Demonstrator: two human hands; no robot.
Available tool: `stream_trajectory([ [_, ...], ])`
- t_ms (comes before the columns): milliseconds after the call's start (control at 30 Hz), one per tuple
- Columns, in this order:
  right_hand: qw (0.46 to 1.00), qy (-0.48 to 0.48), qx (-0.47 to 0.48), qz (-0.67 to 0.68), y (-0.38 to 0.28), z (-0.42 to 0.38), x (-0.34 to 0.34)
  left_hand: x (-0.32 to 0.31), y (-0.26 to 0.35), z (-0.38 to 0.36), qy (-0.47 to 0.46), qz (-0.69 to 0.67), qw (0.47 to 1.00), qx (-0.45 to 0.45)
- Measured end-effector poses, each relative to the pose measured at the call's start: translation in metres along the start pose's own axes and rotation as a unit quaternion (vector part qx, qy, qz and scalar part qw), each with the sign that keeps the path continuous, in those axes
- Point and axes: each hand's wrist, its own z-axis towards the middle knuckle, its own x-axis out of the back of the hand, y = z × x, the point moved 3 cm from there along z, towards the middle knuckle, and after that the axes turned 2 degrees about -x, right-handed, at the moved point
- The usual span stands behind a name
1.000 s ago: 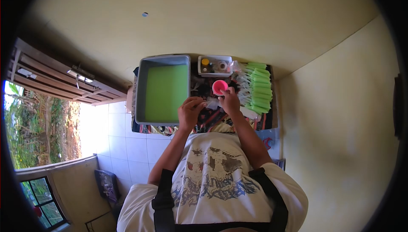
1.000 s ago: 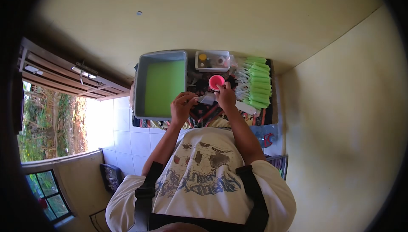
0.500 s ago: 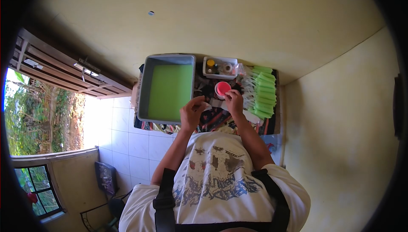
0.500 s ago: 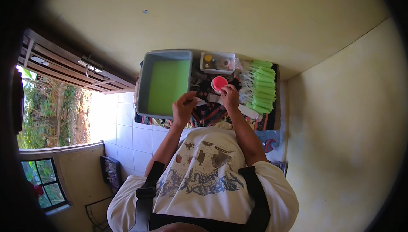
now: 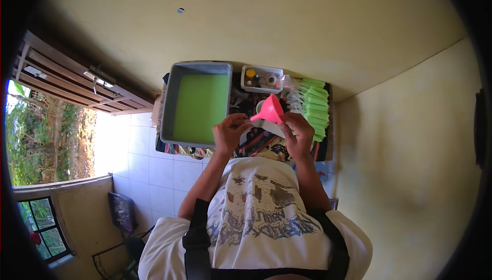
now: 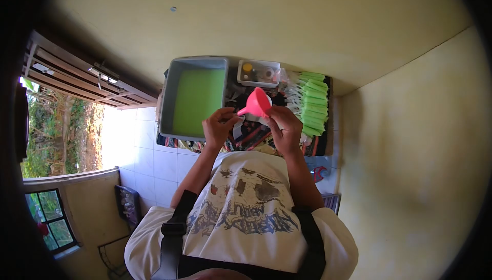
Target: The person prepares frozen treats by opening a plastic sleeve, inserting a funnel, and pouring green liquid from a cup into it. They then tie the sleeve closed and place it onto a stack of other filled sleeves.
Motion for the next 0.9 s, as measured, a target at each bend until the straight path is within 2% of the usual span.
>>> stream_trajectory([
  [100, 0.999, -0.030, 0.019, -0.022, -0.025, 0.005, 0.003, 0.005, 0.012, 0.001, 0.000, 0.025, 1.000, 0.007],
  [200, 0.998, -0.033, 0.027, -0.037, -0.034, 0.004, -0.001, 0.009, 0.017, 0.002, -0.011, -0.008, 0.999, 0.052],
  [300, 0.997, -0.032, 0.029, -0.065, -0.034, -0.001, -0.008, 0.011, 0.008, 0.001, -0.024, 0.026, 0.999, -0.008],
  [467, 0.995, -0.057, 0.045, -0.073, -0.039, -0.002, -0.022, 0.018, -0.007, -0.001, -0.035, 0.022, 0.998, -0.054],
  [600, 0.988, -0.121, 0.043, -0.081, -0.052, 0.002, -0.034, 0.029, 0.000, -0.005, -0.036, 0.020, 0.995, -0.096],
  [700, 0.982, -0.159, 0.053, -0.088, -0.059, 0.009, -0.045, 0.034, -0.004, -0.009, -0.064, 0.002, 0.995, -0.078],
  [800, 0.976, -0.188, 0.039, -0.099, -0.070, 0.015, -0.057, 0.039, -0.004, -0.013, -0.030, 0.044, 0.987, -0.151],
  [900, 0.969, -0.205, 0.038, -0.130, -0.081, 0.019, -0.068, 0.039, -0.005, -0.021, 0.009, 0.014, 0.994, -0.109],
])
